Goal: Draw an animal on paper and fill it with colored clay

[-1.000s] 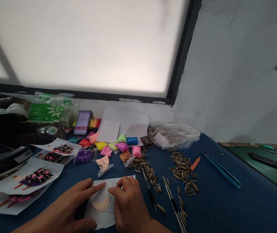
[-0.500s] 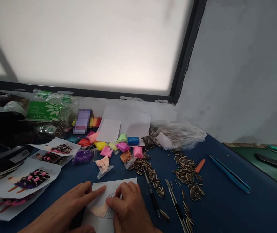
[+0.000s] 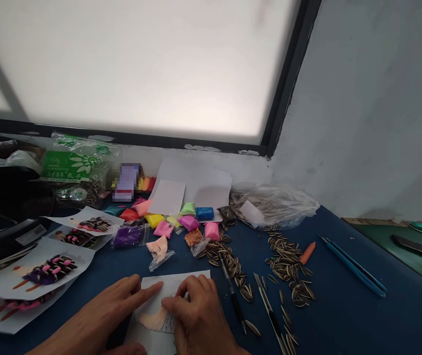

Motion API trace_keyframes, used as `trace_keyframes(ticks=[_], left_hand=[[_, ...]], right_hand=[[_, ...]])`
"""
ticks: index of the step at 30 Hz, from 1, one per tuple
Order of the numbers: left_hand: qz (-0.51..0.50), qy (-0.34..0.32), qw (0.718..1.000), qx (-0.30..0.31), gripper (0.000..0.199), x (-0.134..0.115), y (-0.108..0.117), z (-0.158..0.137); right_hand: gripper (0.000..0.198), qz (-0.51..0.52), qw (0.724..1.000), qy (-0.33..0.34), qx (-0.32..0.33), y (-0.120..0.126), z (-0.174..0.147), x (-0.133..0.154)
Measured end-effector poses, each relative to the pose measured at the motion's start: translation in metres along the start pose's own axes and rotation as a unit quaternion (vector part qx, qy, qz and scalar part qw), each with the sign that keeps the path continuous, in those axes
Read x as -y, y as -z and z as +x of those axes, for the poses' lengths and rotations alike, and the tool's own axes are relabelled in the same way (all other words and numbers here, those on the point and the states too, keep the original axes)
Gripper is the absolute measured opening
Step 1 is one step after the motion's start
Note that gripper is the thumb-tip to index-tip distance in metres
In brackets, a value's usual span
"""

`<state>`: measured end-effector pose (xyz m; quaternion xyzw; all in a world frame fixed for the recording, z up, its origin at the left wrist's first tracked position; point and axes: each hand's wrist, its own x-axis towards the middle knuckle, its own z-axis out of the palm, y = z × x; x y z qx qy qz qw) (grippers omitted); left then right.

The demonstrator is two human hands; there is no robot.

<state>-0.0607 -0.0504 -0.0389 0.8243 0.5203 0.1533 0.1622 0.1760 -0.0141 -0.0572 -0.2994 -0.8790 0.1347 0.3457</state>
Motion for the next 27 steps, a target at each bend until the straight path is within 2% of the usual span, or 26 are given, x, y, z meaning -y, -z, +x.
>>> trace_keyframes(ticks=[6,13,20,24,27], left_hand=[[-0.004,0.004,1.000,0.000,0.072,-0.001,0.002,0.000],[-0.013,0.045,0.998,0.041,0.077,-0.010,0.009,0.003],[-0.007,0.065,0.997,0.052,0.078,-0.014,0.013,0.005],[0.002,0.059,0.997,0.040,0.076,-0.014,0.011,0.004],[0.005,0.051,0.998,0.037,0.074,-0.014,0.011,0.002]], right_hand=[[0.027,-0.006,1.000,0.009,0.009,0.001,0.001,0.000],[0.039,-0.003,1.000,-0.003,-0.016,0.004,-0.001,0.003],[0.024,-0.040,0.998,-0.004,0.041,0.005,0.000,0.006],[0.033,-0.027,0.999,-0.015,0.018,0.005,-0.001,0.005],[0.028,-0.053,0.998,-0.002,-0.021,-0.003,-0.004,0.002]])
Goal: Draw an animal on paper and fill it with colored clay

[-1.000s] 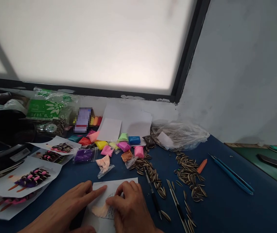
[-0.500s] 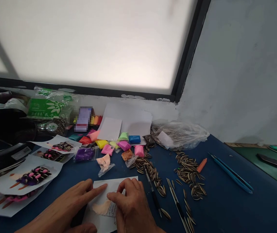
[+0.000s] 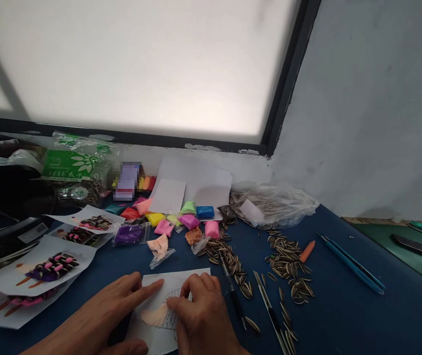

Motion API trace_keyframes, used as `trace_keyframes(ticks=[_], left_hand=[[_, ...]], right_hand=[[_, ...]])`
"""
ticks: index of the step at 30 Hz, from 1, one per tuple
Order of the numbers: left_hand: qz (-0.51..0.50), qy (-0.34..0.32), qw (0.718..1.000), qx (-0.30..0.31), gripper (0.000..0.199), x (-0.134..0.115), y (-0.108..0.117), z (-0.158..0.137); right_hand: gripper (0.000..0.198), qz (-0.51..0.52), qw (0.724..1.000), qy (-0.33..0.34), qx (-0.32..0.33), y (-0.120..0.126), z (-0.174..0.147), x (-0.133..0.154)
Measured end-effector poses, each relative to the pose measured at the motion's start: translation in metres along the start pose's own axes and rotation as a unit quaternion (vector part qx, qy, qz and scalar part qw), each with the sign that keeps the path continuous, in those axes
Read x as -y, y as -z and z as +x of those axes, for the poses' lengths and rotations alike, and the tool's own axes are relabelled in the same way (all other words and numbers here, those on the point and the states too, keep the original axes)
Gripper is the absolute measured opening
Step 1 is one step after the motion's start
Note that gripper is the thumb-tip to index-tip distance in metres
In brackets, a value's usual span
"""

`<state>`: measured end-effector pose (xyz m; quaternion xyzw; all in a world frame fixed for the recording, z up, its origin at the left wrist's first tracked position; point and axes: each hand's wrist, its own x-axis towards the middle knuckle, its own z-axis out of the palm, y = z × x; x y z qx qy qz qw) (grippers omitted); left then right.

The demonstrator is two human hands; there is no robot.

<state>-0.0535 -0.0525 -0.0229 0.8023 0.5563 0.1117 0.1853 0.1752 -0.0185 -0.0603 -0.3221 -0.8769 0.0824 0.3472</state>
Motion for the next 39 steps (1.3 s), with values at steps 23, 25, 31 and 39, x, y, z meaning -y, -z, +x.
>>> trace_keyframes(ticks=[23,25,31,39], left_hand=[[0.039,-0.012,0.999,0.011,0.068,-0.007,0.007,-0.002],[0.038,-0.009,0.999,0.015,0.070,-0.007,0.005,-0.001],[0.045,-0.006,0.999,-0.001,0.067,-0.007,0.002,-0.002],[0.060,-0.026,0.998,0.005,0.067,-0.008,0.010,-0.004]], right_hand=[[0.019,-0.093,0.972,0.161,-0.140,-0.012,0.006,0.007],[0.015,-0.102,0.975,0.167,-0.106,-0.012,0.005,0.006],[0.013,-0.096,0.976,0.171,-0.095,-0.014,0.002,0.004],[0.027,-0.116,0.973,0.174,-0.093,-0.006,0.005,0.006]])
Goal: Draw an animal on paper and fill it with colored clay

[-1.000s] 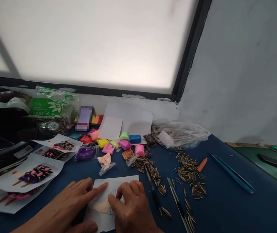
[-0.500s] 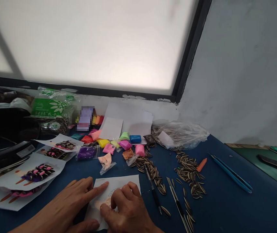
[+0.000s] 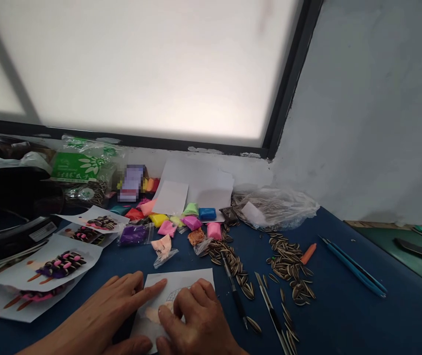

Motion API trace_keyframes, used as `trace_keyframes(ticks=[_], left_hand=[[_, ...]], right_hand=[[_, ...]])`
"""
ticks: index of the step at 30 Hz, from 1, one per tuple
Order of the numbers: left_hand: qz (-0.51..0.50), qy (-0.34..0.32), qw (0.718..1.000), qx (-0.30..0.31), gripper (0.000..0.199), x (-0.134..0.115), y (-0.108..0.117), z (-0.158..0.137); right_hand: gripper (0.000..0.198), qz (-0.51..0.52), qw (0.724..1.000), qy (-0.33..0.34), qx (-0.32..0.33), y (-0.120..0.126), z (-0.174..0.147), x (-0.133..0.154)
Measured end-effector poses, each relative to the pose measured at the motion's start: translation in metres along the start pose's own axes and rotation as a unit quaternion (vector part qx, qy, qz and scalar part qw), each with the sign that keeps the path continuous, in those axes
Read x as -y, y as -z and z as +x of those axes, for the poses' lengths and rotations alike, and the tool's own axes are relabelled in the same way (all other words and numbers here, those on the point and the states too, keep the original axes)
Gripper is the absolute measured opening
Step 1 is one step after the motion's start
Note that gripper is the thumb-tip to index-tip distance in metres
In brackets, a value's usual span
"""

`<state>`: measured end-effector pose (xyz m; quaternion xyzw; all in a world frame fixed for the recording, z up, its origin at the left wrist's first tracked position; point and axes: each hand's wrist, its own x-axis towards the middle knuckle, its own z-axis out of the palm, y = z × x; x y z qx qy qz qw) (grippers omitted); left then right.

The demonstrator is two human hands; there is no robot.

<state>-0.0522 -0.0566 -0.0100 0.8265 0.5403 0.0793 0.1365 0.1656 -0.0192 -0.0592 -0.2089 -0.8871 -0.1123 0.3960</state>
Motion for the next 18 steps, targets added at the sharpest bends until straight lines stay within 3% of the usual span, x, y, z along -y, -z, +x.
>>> trace_keyframes(ticks=[5,10,13,18], left_hand=[[-0.019,0.002,1.000,-0.006,0.067,0.0028,-0.0036,0.0018],[-0.017,0.004,0.999,0.027,0.074,0.0073,-0.0080,0.0059],[-0.021,0.006,1.000,0.013,0.069,0.0058,-0.0056,0.0035],[-0.027,0.008,1.000,-0.003,0.067,0.0010,-0.0015,0.0006]], right_hand=[[0.034,-0.015,0.999,-0.029,0.004,0.0014,0.0031,0.0002],[0.025,-0.014,0.999,-0.038,0.005,-0.0002,0.0020,0.0001],[0.021,-0.008,1.000,-0.027,-0.001,0.0013,0.0022,-0.0007],[0.030,0.005,1.000,-0.020,-0.008,0.0050,0.0051,-0.0001]])
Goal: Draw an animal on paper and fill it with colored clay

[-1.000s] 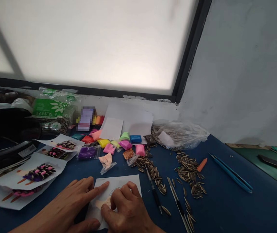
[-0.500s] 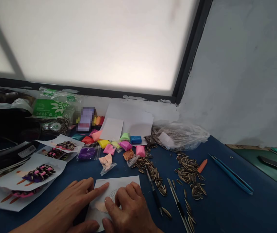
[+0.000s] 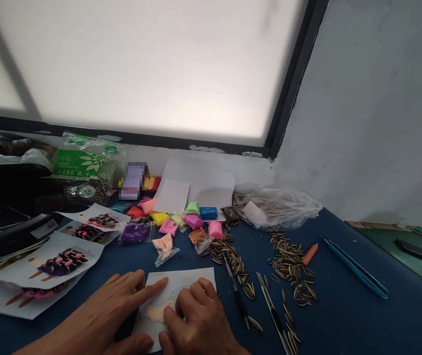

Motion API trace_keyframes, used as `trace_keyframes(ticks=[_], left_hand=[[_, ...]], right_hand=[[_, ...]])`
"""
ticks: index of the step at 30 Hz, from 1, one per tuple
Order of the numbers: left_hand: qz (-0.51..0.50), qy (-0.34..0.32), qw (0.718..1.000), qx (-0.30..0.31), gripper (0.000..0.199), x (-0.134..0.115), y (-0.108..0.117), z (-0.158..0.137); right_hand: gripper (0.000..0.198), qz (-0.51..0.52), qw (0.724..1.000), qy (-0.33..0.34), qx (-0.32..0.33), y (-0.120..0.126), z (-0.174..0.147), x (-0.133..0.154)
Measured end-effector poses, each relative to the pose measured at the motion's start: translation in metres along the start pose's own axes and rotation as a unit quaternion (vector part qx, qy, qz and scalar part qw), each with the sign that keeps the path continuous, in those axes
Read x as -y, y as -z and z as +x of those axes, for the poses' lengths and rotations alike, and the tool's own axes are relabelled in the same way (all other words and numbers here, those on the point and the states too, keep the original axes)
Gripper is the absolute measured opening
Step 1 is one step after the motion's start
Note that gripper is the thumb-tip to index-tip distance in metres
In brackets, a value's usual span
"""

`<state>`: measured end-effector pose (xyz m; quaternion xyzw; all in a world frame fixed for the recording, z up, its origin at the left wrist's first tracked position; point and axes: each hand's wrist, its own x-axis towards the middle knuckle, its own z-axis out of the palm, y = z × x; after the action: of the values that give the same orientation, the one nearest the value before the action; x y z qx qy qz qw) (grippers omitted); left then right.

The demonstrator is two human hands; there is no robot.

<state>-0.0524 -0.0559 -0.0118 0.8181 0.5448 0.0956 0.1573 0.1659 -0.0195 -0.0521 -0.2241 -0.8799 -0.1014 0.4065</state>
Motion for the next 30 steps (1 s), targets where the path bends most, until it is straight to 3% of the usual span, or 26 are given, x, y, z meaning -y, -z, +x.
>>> trace_keyframes(ticks=[5,7,10,15,19,25,30], left_hand=[[-0.009,0.014,0.999,0.029,0.071,0.005,-0.006,0.003],[-0.027,0.021,0.999,0.038,0.072,0.015,-0.011,0.001],[-0.103,0.068,0.992,-0.016,0.065,0.033,-0.017,-0.002],[-0.281,0.057,0.954,-0.092,0.051,0.043,0.003,0.009],[-0.431,0.079,0.896,-0.071,0.070,0.032,0.023,0.029],[-0.420,0.081,0.901,-0.076,0.053,0.037,0.020,0.072],[-0.410,0.073,0.904,-0.096,0.024,0.051,0.025,0.112]], right_hand=[[0.025,0.165,0.977,-0.131,0.024,0.017,0.011,-0.005],[0.025,0.182,0.963,-0.199,0.016,0.024,0.017,-0.010],[0.023,0.187,0.950,-0.246,0.042,0.031,0.025,-0.017],[0.025,0.191,0.933,-0.292,0.086,0.043,0.037,-0.022],[0.026,0.199,0.914,-0.334,0.118,0.052,0.045,-0.027],[0.026,0.175,0.915,-0.328,0.156,0.047,0.047,-0.033],[0.029,0.148,0.928,-0.309,0.144,0.032,0.056,-0.044]])
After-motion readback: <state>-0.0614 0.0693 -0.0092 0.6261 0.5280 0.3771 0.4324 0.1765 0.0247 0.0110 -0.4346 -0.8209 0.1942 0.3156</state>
